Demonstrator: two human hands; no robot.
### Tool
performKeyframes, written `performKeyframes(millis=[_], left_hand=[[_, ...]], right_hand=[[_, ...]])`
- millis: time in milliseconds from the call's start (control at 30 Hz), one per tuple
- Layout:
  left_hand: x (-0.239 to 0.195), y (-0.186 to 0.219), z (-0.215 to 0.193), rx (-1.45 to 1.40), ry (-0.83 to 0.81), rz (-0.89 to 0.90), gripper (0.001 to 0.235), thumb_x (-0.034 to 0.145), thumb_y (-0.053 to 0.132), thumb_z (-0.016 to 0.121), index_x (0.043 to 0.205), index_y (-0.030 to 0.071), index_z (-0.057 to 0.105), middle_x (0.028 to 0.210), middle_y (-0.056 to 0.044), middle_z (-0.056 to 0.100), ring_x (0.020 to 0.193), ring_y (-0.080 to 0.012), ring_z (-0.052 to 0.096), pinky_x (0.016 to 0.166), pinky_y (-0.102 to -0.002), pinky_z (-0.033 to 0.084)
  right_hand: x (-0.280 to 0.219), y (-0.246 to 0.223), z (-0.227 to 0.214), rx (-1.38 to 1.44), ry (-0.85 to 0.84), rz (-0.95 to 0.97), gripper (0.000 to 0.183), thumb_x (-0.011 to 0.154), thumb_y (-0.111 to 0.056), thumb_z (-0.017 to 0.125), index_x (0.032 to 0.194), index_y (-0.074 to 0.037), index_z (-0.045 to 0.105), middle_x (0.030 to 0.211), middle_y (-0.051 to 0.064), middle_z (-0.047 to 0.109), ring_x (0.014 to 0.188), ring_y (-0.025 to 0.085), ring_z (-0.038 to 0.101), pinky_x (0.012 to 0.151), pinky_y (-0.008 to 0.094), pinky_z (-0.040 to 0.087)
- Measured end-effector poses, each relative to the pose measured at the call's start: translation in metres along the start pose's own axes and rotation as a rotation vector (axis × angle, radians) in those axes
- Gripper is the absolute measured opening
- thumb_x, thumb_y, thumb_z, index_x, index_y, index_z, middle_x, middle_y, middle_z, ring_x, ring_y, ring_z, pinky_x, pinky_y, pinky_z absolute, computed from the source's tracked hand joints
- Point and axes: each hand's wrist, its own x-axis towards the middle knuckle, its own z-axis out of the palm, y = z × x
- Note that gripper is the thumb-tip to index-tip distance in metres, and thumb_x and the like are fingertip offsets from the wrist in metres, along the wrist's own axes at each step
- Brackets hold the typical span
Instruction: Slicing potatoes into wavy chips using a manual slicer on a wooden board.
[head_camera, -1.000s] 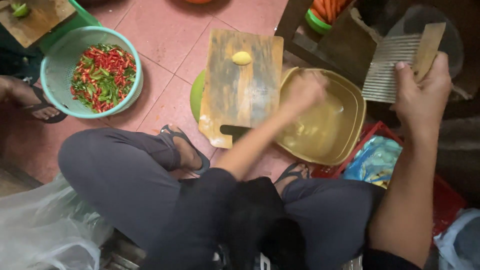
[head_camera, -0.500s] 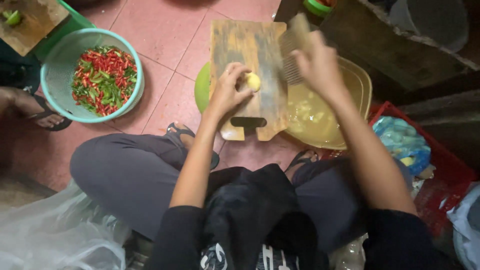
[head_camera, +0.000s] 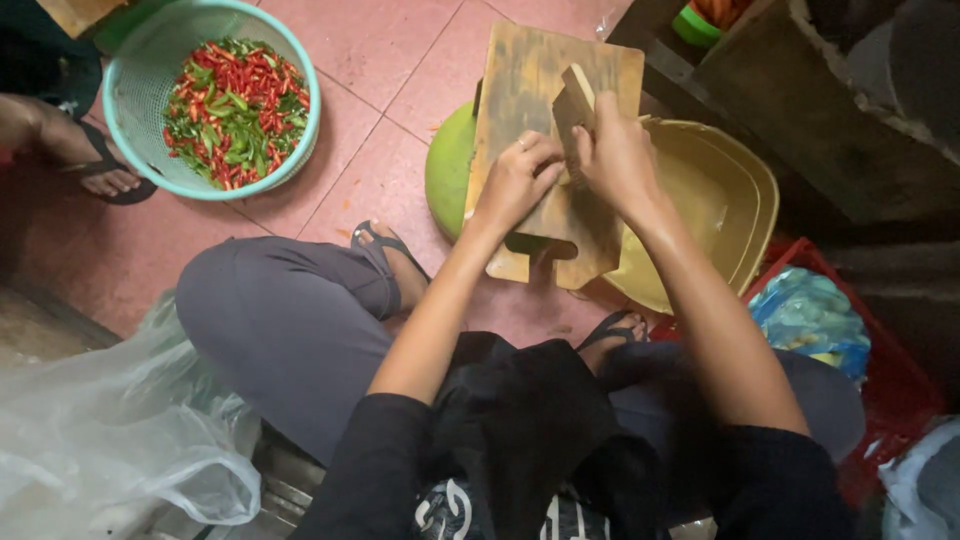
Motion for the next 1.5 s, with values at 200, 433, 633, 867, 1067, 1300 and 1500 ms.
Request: performKeyframes(millis=[200,433,633,867,1067,1300,1500], left_hand=[[0.004,-0.001,0.001,0.008,-0.002,-0.01,0.015,0.089,0.005,0.07,0.104,0.003,0.072,0.107,-0.015,0.069,0.101,-0.0341,0.069,0.088,-0.04,0.056],[0.006,-0.004,-0.006,-0.024,-0.081,-0.011,0.015,0.089,0.005,0.072,0.103,0.004,0.07,0.106,-0.014,0.068,0.098,-0.0339,0.07,0.086,-0.039,0.056],[0.023,-0.022,0.006,0.406,-0.114,0.085,0.021,0.091,0.005,0.07,0.112,0.007,0.064,0.115,-0.014,0.063,0.108,-0.037,0.058,0.094,-0.046,0.05],[0.044,-0.011,0.005,0.411,-0.543,0.112,0.041,0.073,0.007,0.075,0.112,0.019,0.07,0.115,-0.008,0.064,0.11,-0.0357,0.058,0.094,-0.045,0.05],[0.008,0.002,0.009,0.244,-0.172,0.047,0.037,0.077,0.015,0.082,0.109,0.009,0.066,0.11,-0.016,0.06,0.11,-0.0398,0.06,0.094,-0.047,0.052],[0.003,0.003,0.007,0.126,-0.019,0.067,0.024,0.083,0.004,0.07,0.106,0.005,0.063,0.106,-0.016,0.061,0.104,-0.0373,0.062,0.09,-0.044,0.053],[0.004,0.003,0.005,0.069,-0.026,0.062,0.024,0.083,0.005,0.07,0.106,0.004,0.064,0.106,-0.015,0.063,0.102,-0.0364,0.063,0.091,-0.043,0.053]], right_hand=[[-0.001,-0.006,0.025,-0.055,-0.045,-0.003,0.022,0.102,-0.013,0.061,0.111,0.0,0.046,0.09,0.031,0.067,0.078,0.054,0.064,0.064,0.063,0.049],[0.002,0.042,0.02,0.166,0.001,-0.093,0.031,0.103,-0.014,0.068,0.114,0.003,0.045,0.093,0.032,0.065,0.086,0.054,0.064,0.069,0.057,0.051],[0.002,0.038,-0.07,0.194,0.04,0.087,0.03,0.108,-0.022,0.069,0.115,0.001,0.051,0.098,0.026,0.072,0.085,0.04,0.074,0.07,0.047,0.055],[-0.023,0.066,-0.079,0.158,0.141,0.042,0.029,0.107,-0.016,0.07,0.116,0.003,0.05,0.092,0.026,0.069,0.087,0.042,0.074,0.069,0.048,0.055],[-0.017,0.049,-0.037,0.152,0.067,0.06,0.029,0.102,-0.015,0.071,0.112,0.002,0.049,0.084,0.03,0.065,0.081,0.051,0.066,0.067,0.055,0.051],[-0.006,0.026,-0.009,0.041,0.08,0.031,0.03,0.1,-0.017,0.068,0.111,0.001,0.047,0.086,0.032,0.066,0.082,0.055,0.063,0.067,0.061,0.049],[0.0,0.016,-0.004,0.024,0.004,0.02,0.028,0.101,-0.016,0.066,0.109,0.002,0.046,0.085,0.032,0.066,0.079,0.054,0.064,0.067,0.061,0.05]])
